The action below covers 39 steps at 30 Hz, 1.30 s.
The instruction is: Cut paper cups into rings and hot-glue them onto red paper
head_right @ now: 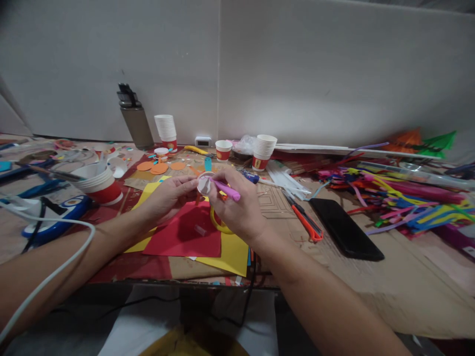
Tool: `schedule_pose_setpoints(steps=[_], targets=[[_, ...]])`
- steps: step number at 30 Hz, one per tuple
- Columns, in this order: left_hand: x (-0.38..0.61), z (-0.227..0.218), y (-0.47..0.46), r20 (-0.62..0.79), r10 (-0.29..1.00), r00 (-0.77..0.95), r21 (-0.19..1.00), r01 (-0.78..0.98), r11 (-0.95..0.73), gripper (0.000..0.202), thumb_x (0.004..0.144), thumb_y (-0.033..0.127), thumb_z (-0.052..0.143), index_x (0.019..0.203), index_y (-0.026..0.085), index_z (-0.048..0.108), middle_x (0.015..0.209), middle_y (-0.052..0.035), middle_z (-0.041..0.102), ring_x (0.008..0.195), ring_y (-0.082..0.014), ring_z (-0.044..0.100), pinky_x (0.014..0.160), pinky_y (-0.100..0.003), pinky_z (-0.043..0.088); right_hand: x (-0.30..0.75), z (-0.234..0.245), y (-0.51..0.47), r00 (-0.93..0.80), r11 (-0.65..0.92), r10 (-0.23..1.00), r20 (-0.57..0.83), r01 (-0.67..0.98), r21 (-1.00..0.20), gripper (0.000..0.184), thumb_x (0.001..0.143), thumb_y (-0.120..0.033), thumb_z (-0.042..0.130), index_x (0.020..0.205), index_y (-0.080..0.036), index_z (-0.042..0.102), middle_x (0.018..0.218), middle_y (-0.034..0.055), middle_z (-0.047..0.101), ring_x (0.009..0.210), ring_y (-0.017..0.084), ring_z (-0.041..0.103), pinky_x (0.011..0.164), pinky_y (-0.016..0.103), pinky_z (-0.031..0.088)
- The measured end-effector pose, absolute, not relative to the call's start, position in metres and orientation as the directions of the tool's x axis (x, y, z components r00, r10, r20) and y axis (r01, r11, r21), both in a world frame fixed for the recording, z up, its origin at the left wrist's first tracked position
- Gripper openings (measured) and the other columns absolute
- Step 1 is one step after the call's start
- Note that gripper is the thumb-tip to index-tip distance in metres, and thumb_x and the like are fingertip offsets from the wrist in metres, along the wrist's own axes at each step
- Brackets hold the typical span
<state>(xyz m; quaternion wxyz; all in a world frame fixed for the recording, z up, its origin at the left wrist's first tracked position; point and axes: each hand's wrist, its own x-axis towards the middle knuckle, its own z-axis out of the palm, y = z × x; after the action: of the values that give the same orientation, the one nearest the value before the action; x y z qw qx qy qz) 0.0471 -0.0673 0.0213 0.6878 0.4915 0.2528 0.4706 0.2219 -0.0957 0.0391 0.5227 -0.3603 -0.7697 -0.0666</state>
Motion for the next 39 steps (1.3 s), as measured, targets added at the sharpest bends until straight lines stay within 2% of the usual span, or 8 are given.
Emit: schedule_pose_setpoints(steps=[5,19,24,39], targets=[[0.0471,0.0200,-0.0663,0.108,0.896,0.430,0.913,-0.400,0.082,0.020,0.078,0.028,0.073,0.085,0.010,0.070,0.076,-0.0034,0.066,0.064,-0.0075,0.055,0.062,-0.019,0.043,0.2219,0.0396,-0.0960,-0.193,0.724,0.488,0.851,0.633,-0.272,0.005,0.086,-0.024,0.060,0.084,-0.021,0.057,0.078,0.0006,0.066,0.069,0.013,0.061,0.063,0.027,0.047],[0.0471,0.0186,-0.0665,0.114,0.893,0.436,0.912,-0.402,0.079,0.019,0.077,0.028,0.074,0.084,0.010,0.072,0.072,-0.0014,0.065,0.062,-0.0062,0.055,0.065,-0.019,0.043,0.2214,0.0424,-0.0993,-0.180,0.698,0.542,0.821,0.641,-0.320,0.006,0.087,-0.026,0.059,0.084,-0.021,0.058,0.079,0.0009,0.065,0.070,0.014,0.061,0.064,0.028,0.047],[0.0471,0.0170,-0.0660,0.099,0.897,0.432,0.915,-0.394,0.089,0.022,0.075,0.030,0.075,0.086,0.011,0.072,0.078,-0.0039,0.068,0.067,-0.0083,0.058,0.067,-0.021,0.044,0.2213,0.0405,-0.0975,-0.161,0.698,0.528,0.834,0.642,-0.317,0.006,0.087,-0.026,0.060,0.084,-0.020,0.059,0.079,0.0010,0.066,0.070,0.014,0.061,0.064,0.028,0.047],[0.0477,0.0151,-0.0656,0.107,0.896,0.431,0.916,-0.394,0.080,0.021,0.076,0.030,0.074,0.086,0.012,0.072,0.077,-0.0034,0.068,0.066,-0.0081,0.057,0.068,-0.021,0.045,0.2220,0.0403,-0.0975,-0.144,0.699,0.555,0.819,0.615,-0.365,0.007,0.087,-0.027,0.061,0.086,-0.021,0.061,0.080,0.0003,0.067,0.072,0.014,0.062,0.065,0.028,0.048]])
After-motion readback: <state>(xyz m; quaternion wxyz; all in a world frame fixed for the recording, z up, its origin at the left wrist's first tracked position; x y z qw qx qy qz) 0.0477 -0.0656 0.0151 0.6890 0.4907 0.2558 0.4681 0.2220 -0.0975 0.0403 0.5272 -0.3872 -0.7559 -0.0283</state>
